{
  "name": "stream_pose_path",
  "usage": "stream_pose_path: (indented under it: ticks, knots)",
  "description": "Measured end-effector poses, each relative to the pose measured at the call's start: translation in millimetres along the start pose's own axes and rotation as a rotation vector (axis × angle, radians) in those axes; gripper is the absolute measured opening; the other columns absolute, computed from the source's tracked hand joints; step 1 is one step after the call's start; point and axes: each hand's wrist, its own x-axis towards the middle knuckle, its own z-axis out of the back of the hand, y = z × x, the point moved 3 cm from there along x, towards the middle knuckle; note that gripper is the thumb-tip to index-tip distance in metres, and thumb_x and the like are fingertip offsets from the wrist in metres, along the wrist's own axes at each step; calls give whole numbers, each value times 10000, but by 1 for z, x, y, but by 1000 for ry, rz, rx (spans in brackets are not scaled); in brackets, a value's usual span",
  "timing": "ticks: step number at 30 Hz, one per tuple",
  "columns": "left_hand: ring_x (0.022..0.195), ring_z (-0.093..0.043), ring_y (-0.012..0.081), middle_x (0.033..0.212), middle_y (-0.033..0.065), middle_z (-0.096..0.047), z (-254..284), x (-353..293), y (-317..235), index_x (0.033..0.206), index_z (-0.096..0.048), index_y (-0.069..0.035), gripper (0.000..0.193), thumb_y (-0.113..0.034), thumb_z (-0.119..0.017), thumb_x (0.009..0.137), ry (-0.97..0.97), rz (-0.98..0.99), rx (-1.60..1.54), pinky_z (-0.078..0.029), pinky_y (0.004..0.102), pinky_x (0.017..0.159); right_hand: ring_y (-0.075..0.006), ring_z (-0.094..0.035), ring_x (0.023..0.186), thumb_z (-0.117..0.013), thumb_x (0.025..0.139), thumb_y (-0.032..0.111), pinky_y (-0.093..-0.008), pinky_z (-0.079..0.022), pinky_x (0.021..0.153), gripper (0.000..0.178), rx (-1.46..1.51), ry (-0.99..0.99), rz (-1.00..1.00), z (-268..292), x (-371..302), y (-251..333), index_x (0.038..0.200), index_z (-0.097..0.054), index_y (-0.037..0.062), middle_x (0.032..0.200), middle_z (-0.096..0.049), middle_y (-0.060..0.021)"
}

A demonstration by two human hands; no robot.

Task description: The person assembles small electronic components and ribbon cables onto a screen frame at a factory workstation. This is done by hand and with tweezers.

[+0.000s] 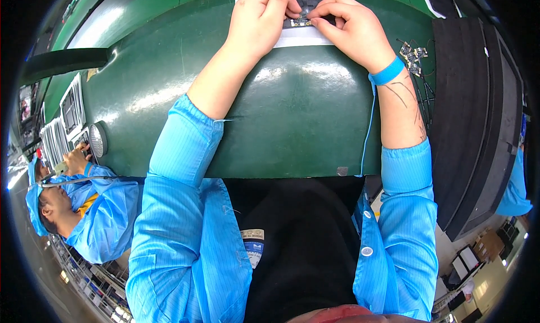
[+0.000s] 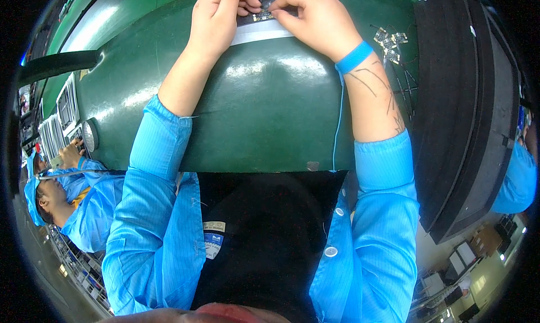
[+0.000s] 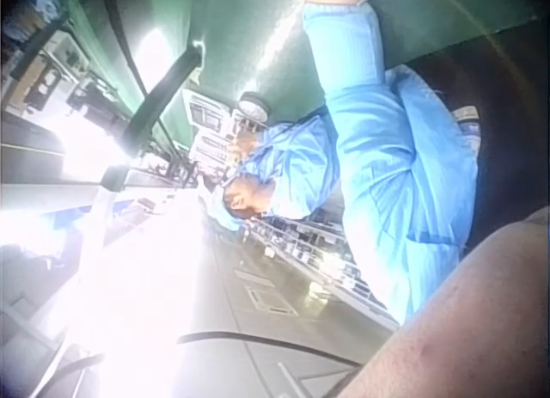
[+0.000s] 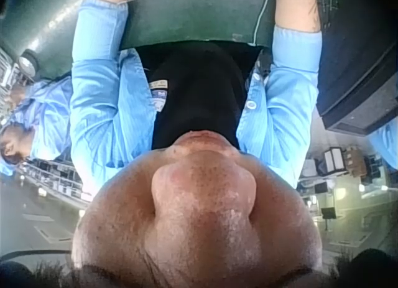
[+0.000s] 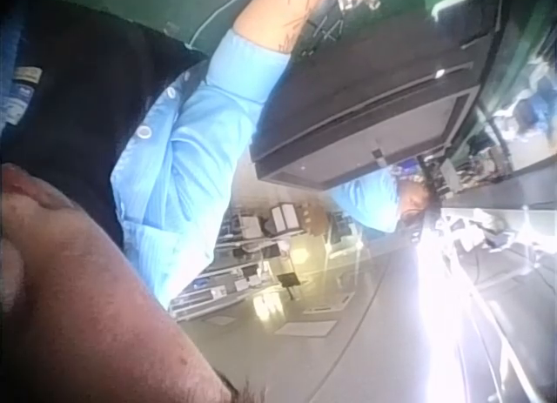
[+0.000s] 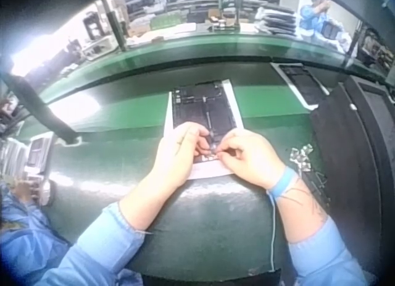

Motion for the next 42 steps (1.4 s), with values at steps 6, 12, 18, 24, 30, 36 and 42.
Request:
stream_pose_path:
  ticks: [6,12,18,24,30,36,42]
  knots:
    - [763,-636,110,819,37,-683,3,-4,-1,1042,-683,-26,329,-270,-474,1110,-93,-5,23,-517,259,716,-86,-450,619,-751,884,73,-239,-410,585,131,-1,-21,8,0,-2,1,1011,-781,60,968,-683,10]
    - [870,-673,295,868,141,-700,30,11,-10,966,-701,-22,222,-187,-562,1019,-272,-294,530,-520,400,828,-83,-429,605,-748,889,80,-238,-405,580,120,-4,1,-11,0,2,2,1002,-786,60,995,-695,12]
    - [1055,-671,419,1058,243,-711,53,25,9,1207,-639,6,303,-148,-636,946,-367,-112,842,-494,476,995,-82,-425,609,-739,895,79,-240,-402,582,117,36,33,-40,-3,10,2,1001,-783,58,985,-688,12]
    - [1045,-693,313,1107,199,-708,51,31,18,1308,-573,15,361,-61,-635,960,-285,43,469,-509,360,968,-75,-423,615,-733,903,74,-237,-393,586,106,95,43,-70,-2,13,0,997,-771,45,969,-676,13]
    - [957,-602,119,1055,20,-638,56,39,59,1276,-597,-56,293,12,-601,992,-298,-51,-127,-489,263,879,-81,-470,642,-743,896,100,-238,-415,599,105,103,25,-69,-4,11,-16,984,-775,53,935,-669,10]
    - [959,-583,109,1103,14,-634,51,37,47,1220,-629,-56,208,-17,-552,1031,-305,34,-208,-469,250,889,-52,-529,697,-733,903,69,-209,-430,624,97,262,-82,-55,3,11,-9,989,-770,42,984,-690,-1]
    - [1046,-579,140,1133,49,-638,150,66,205,1226,-613,-40,202,-39,-530,1042,-528,-35,-206,-449,266,951,-37,-559,765,-704,925,25,-187,-432,658,98,339,-135,2,-4,26,15,1010,-752,19,1041,-696,-12]
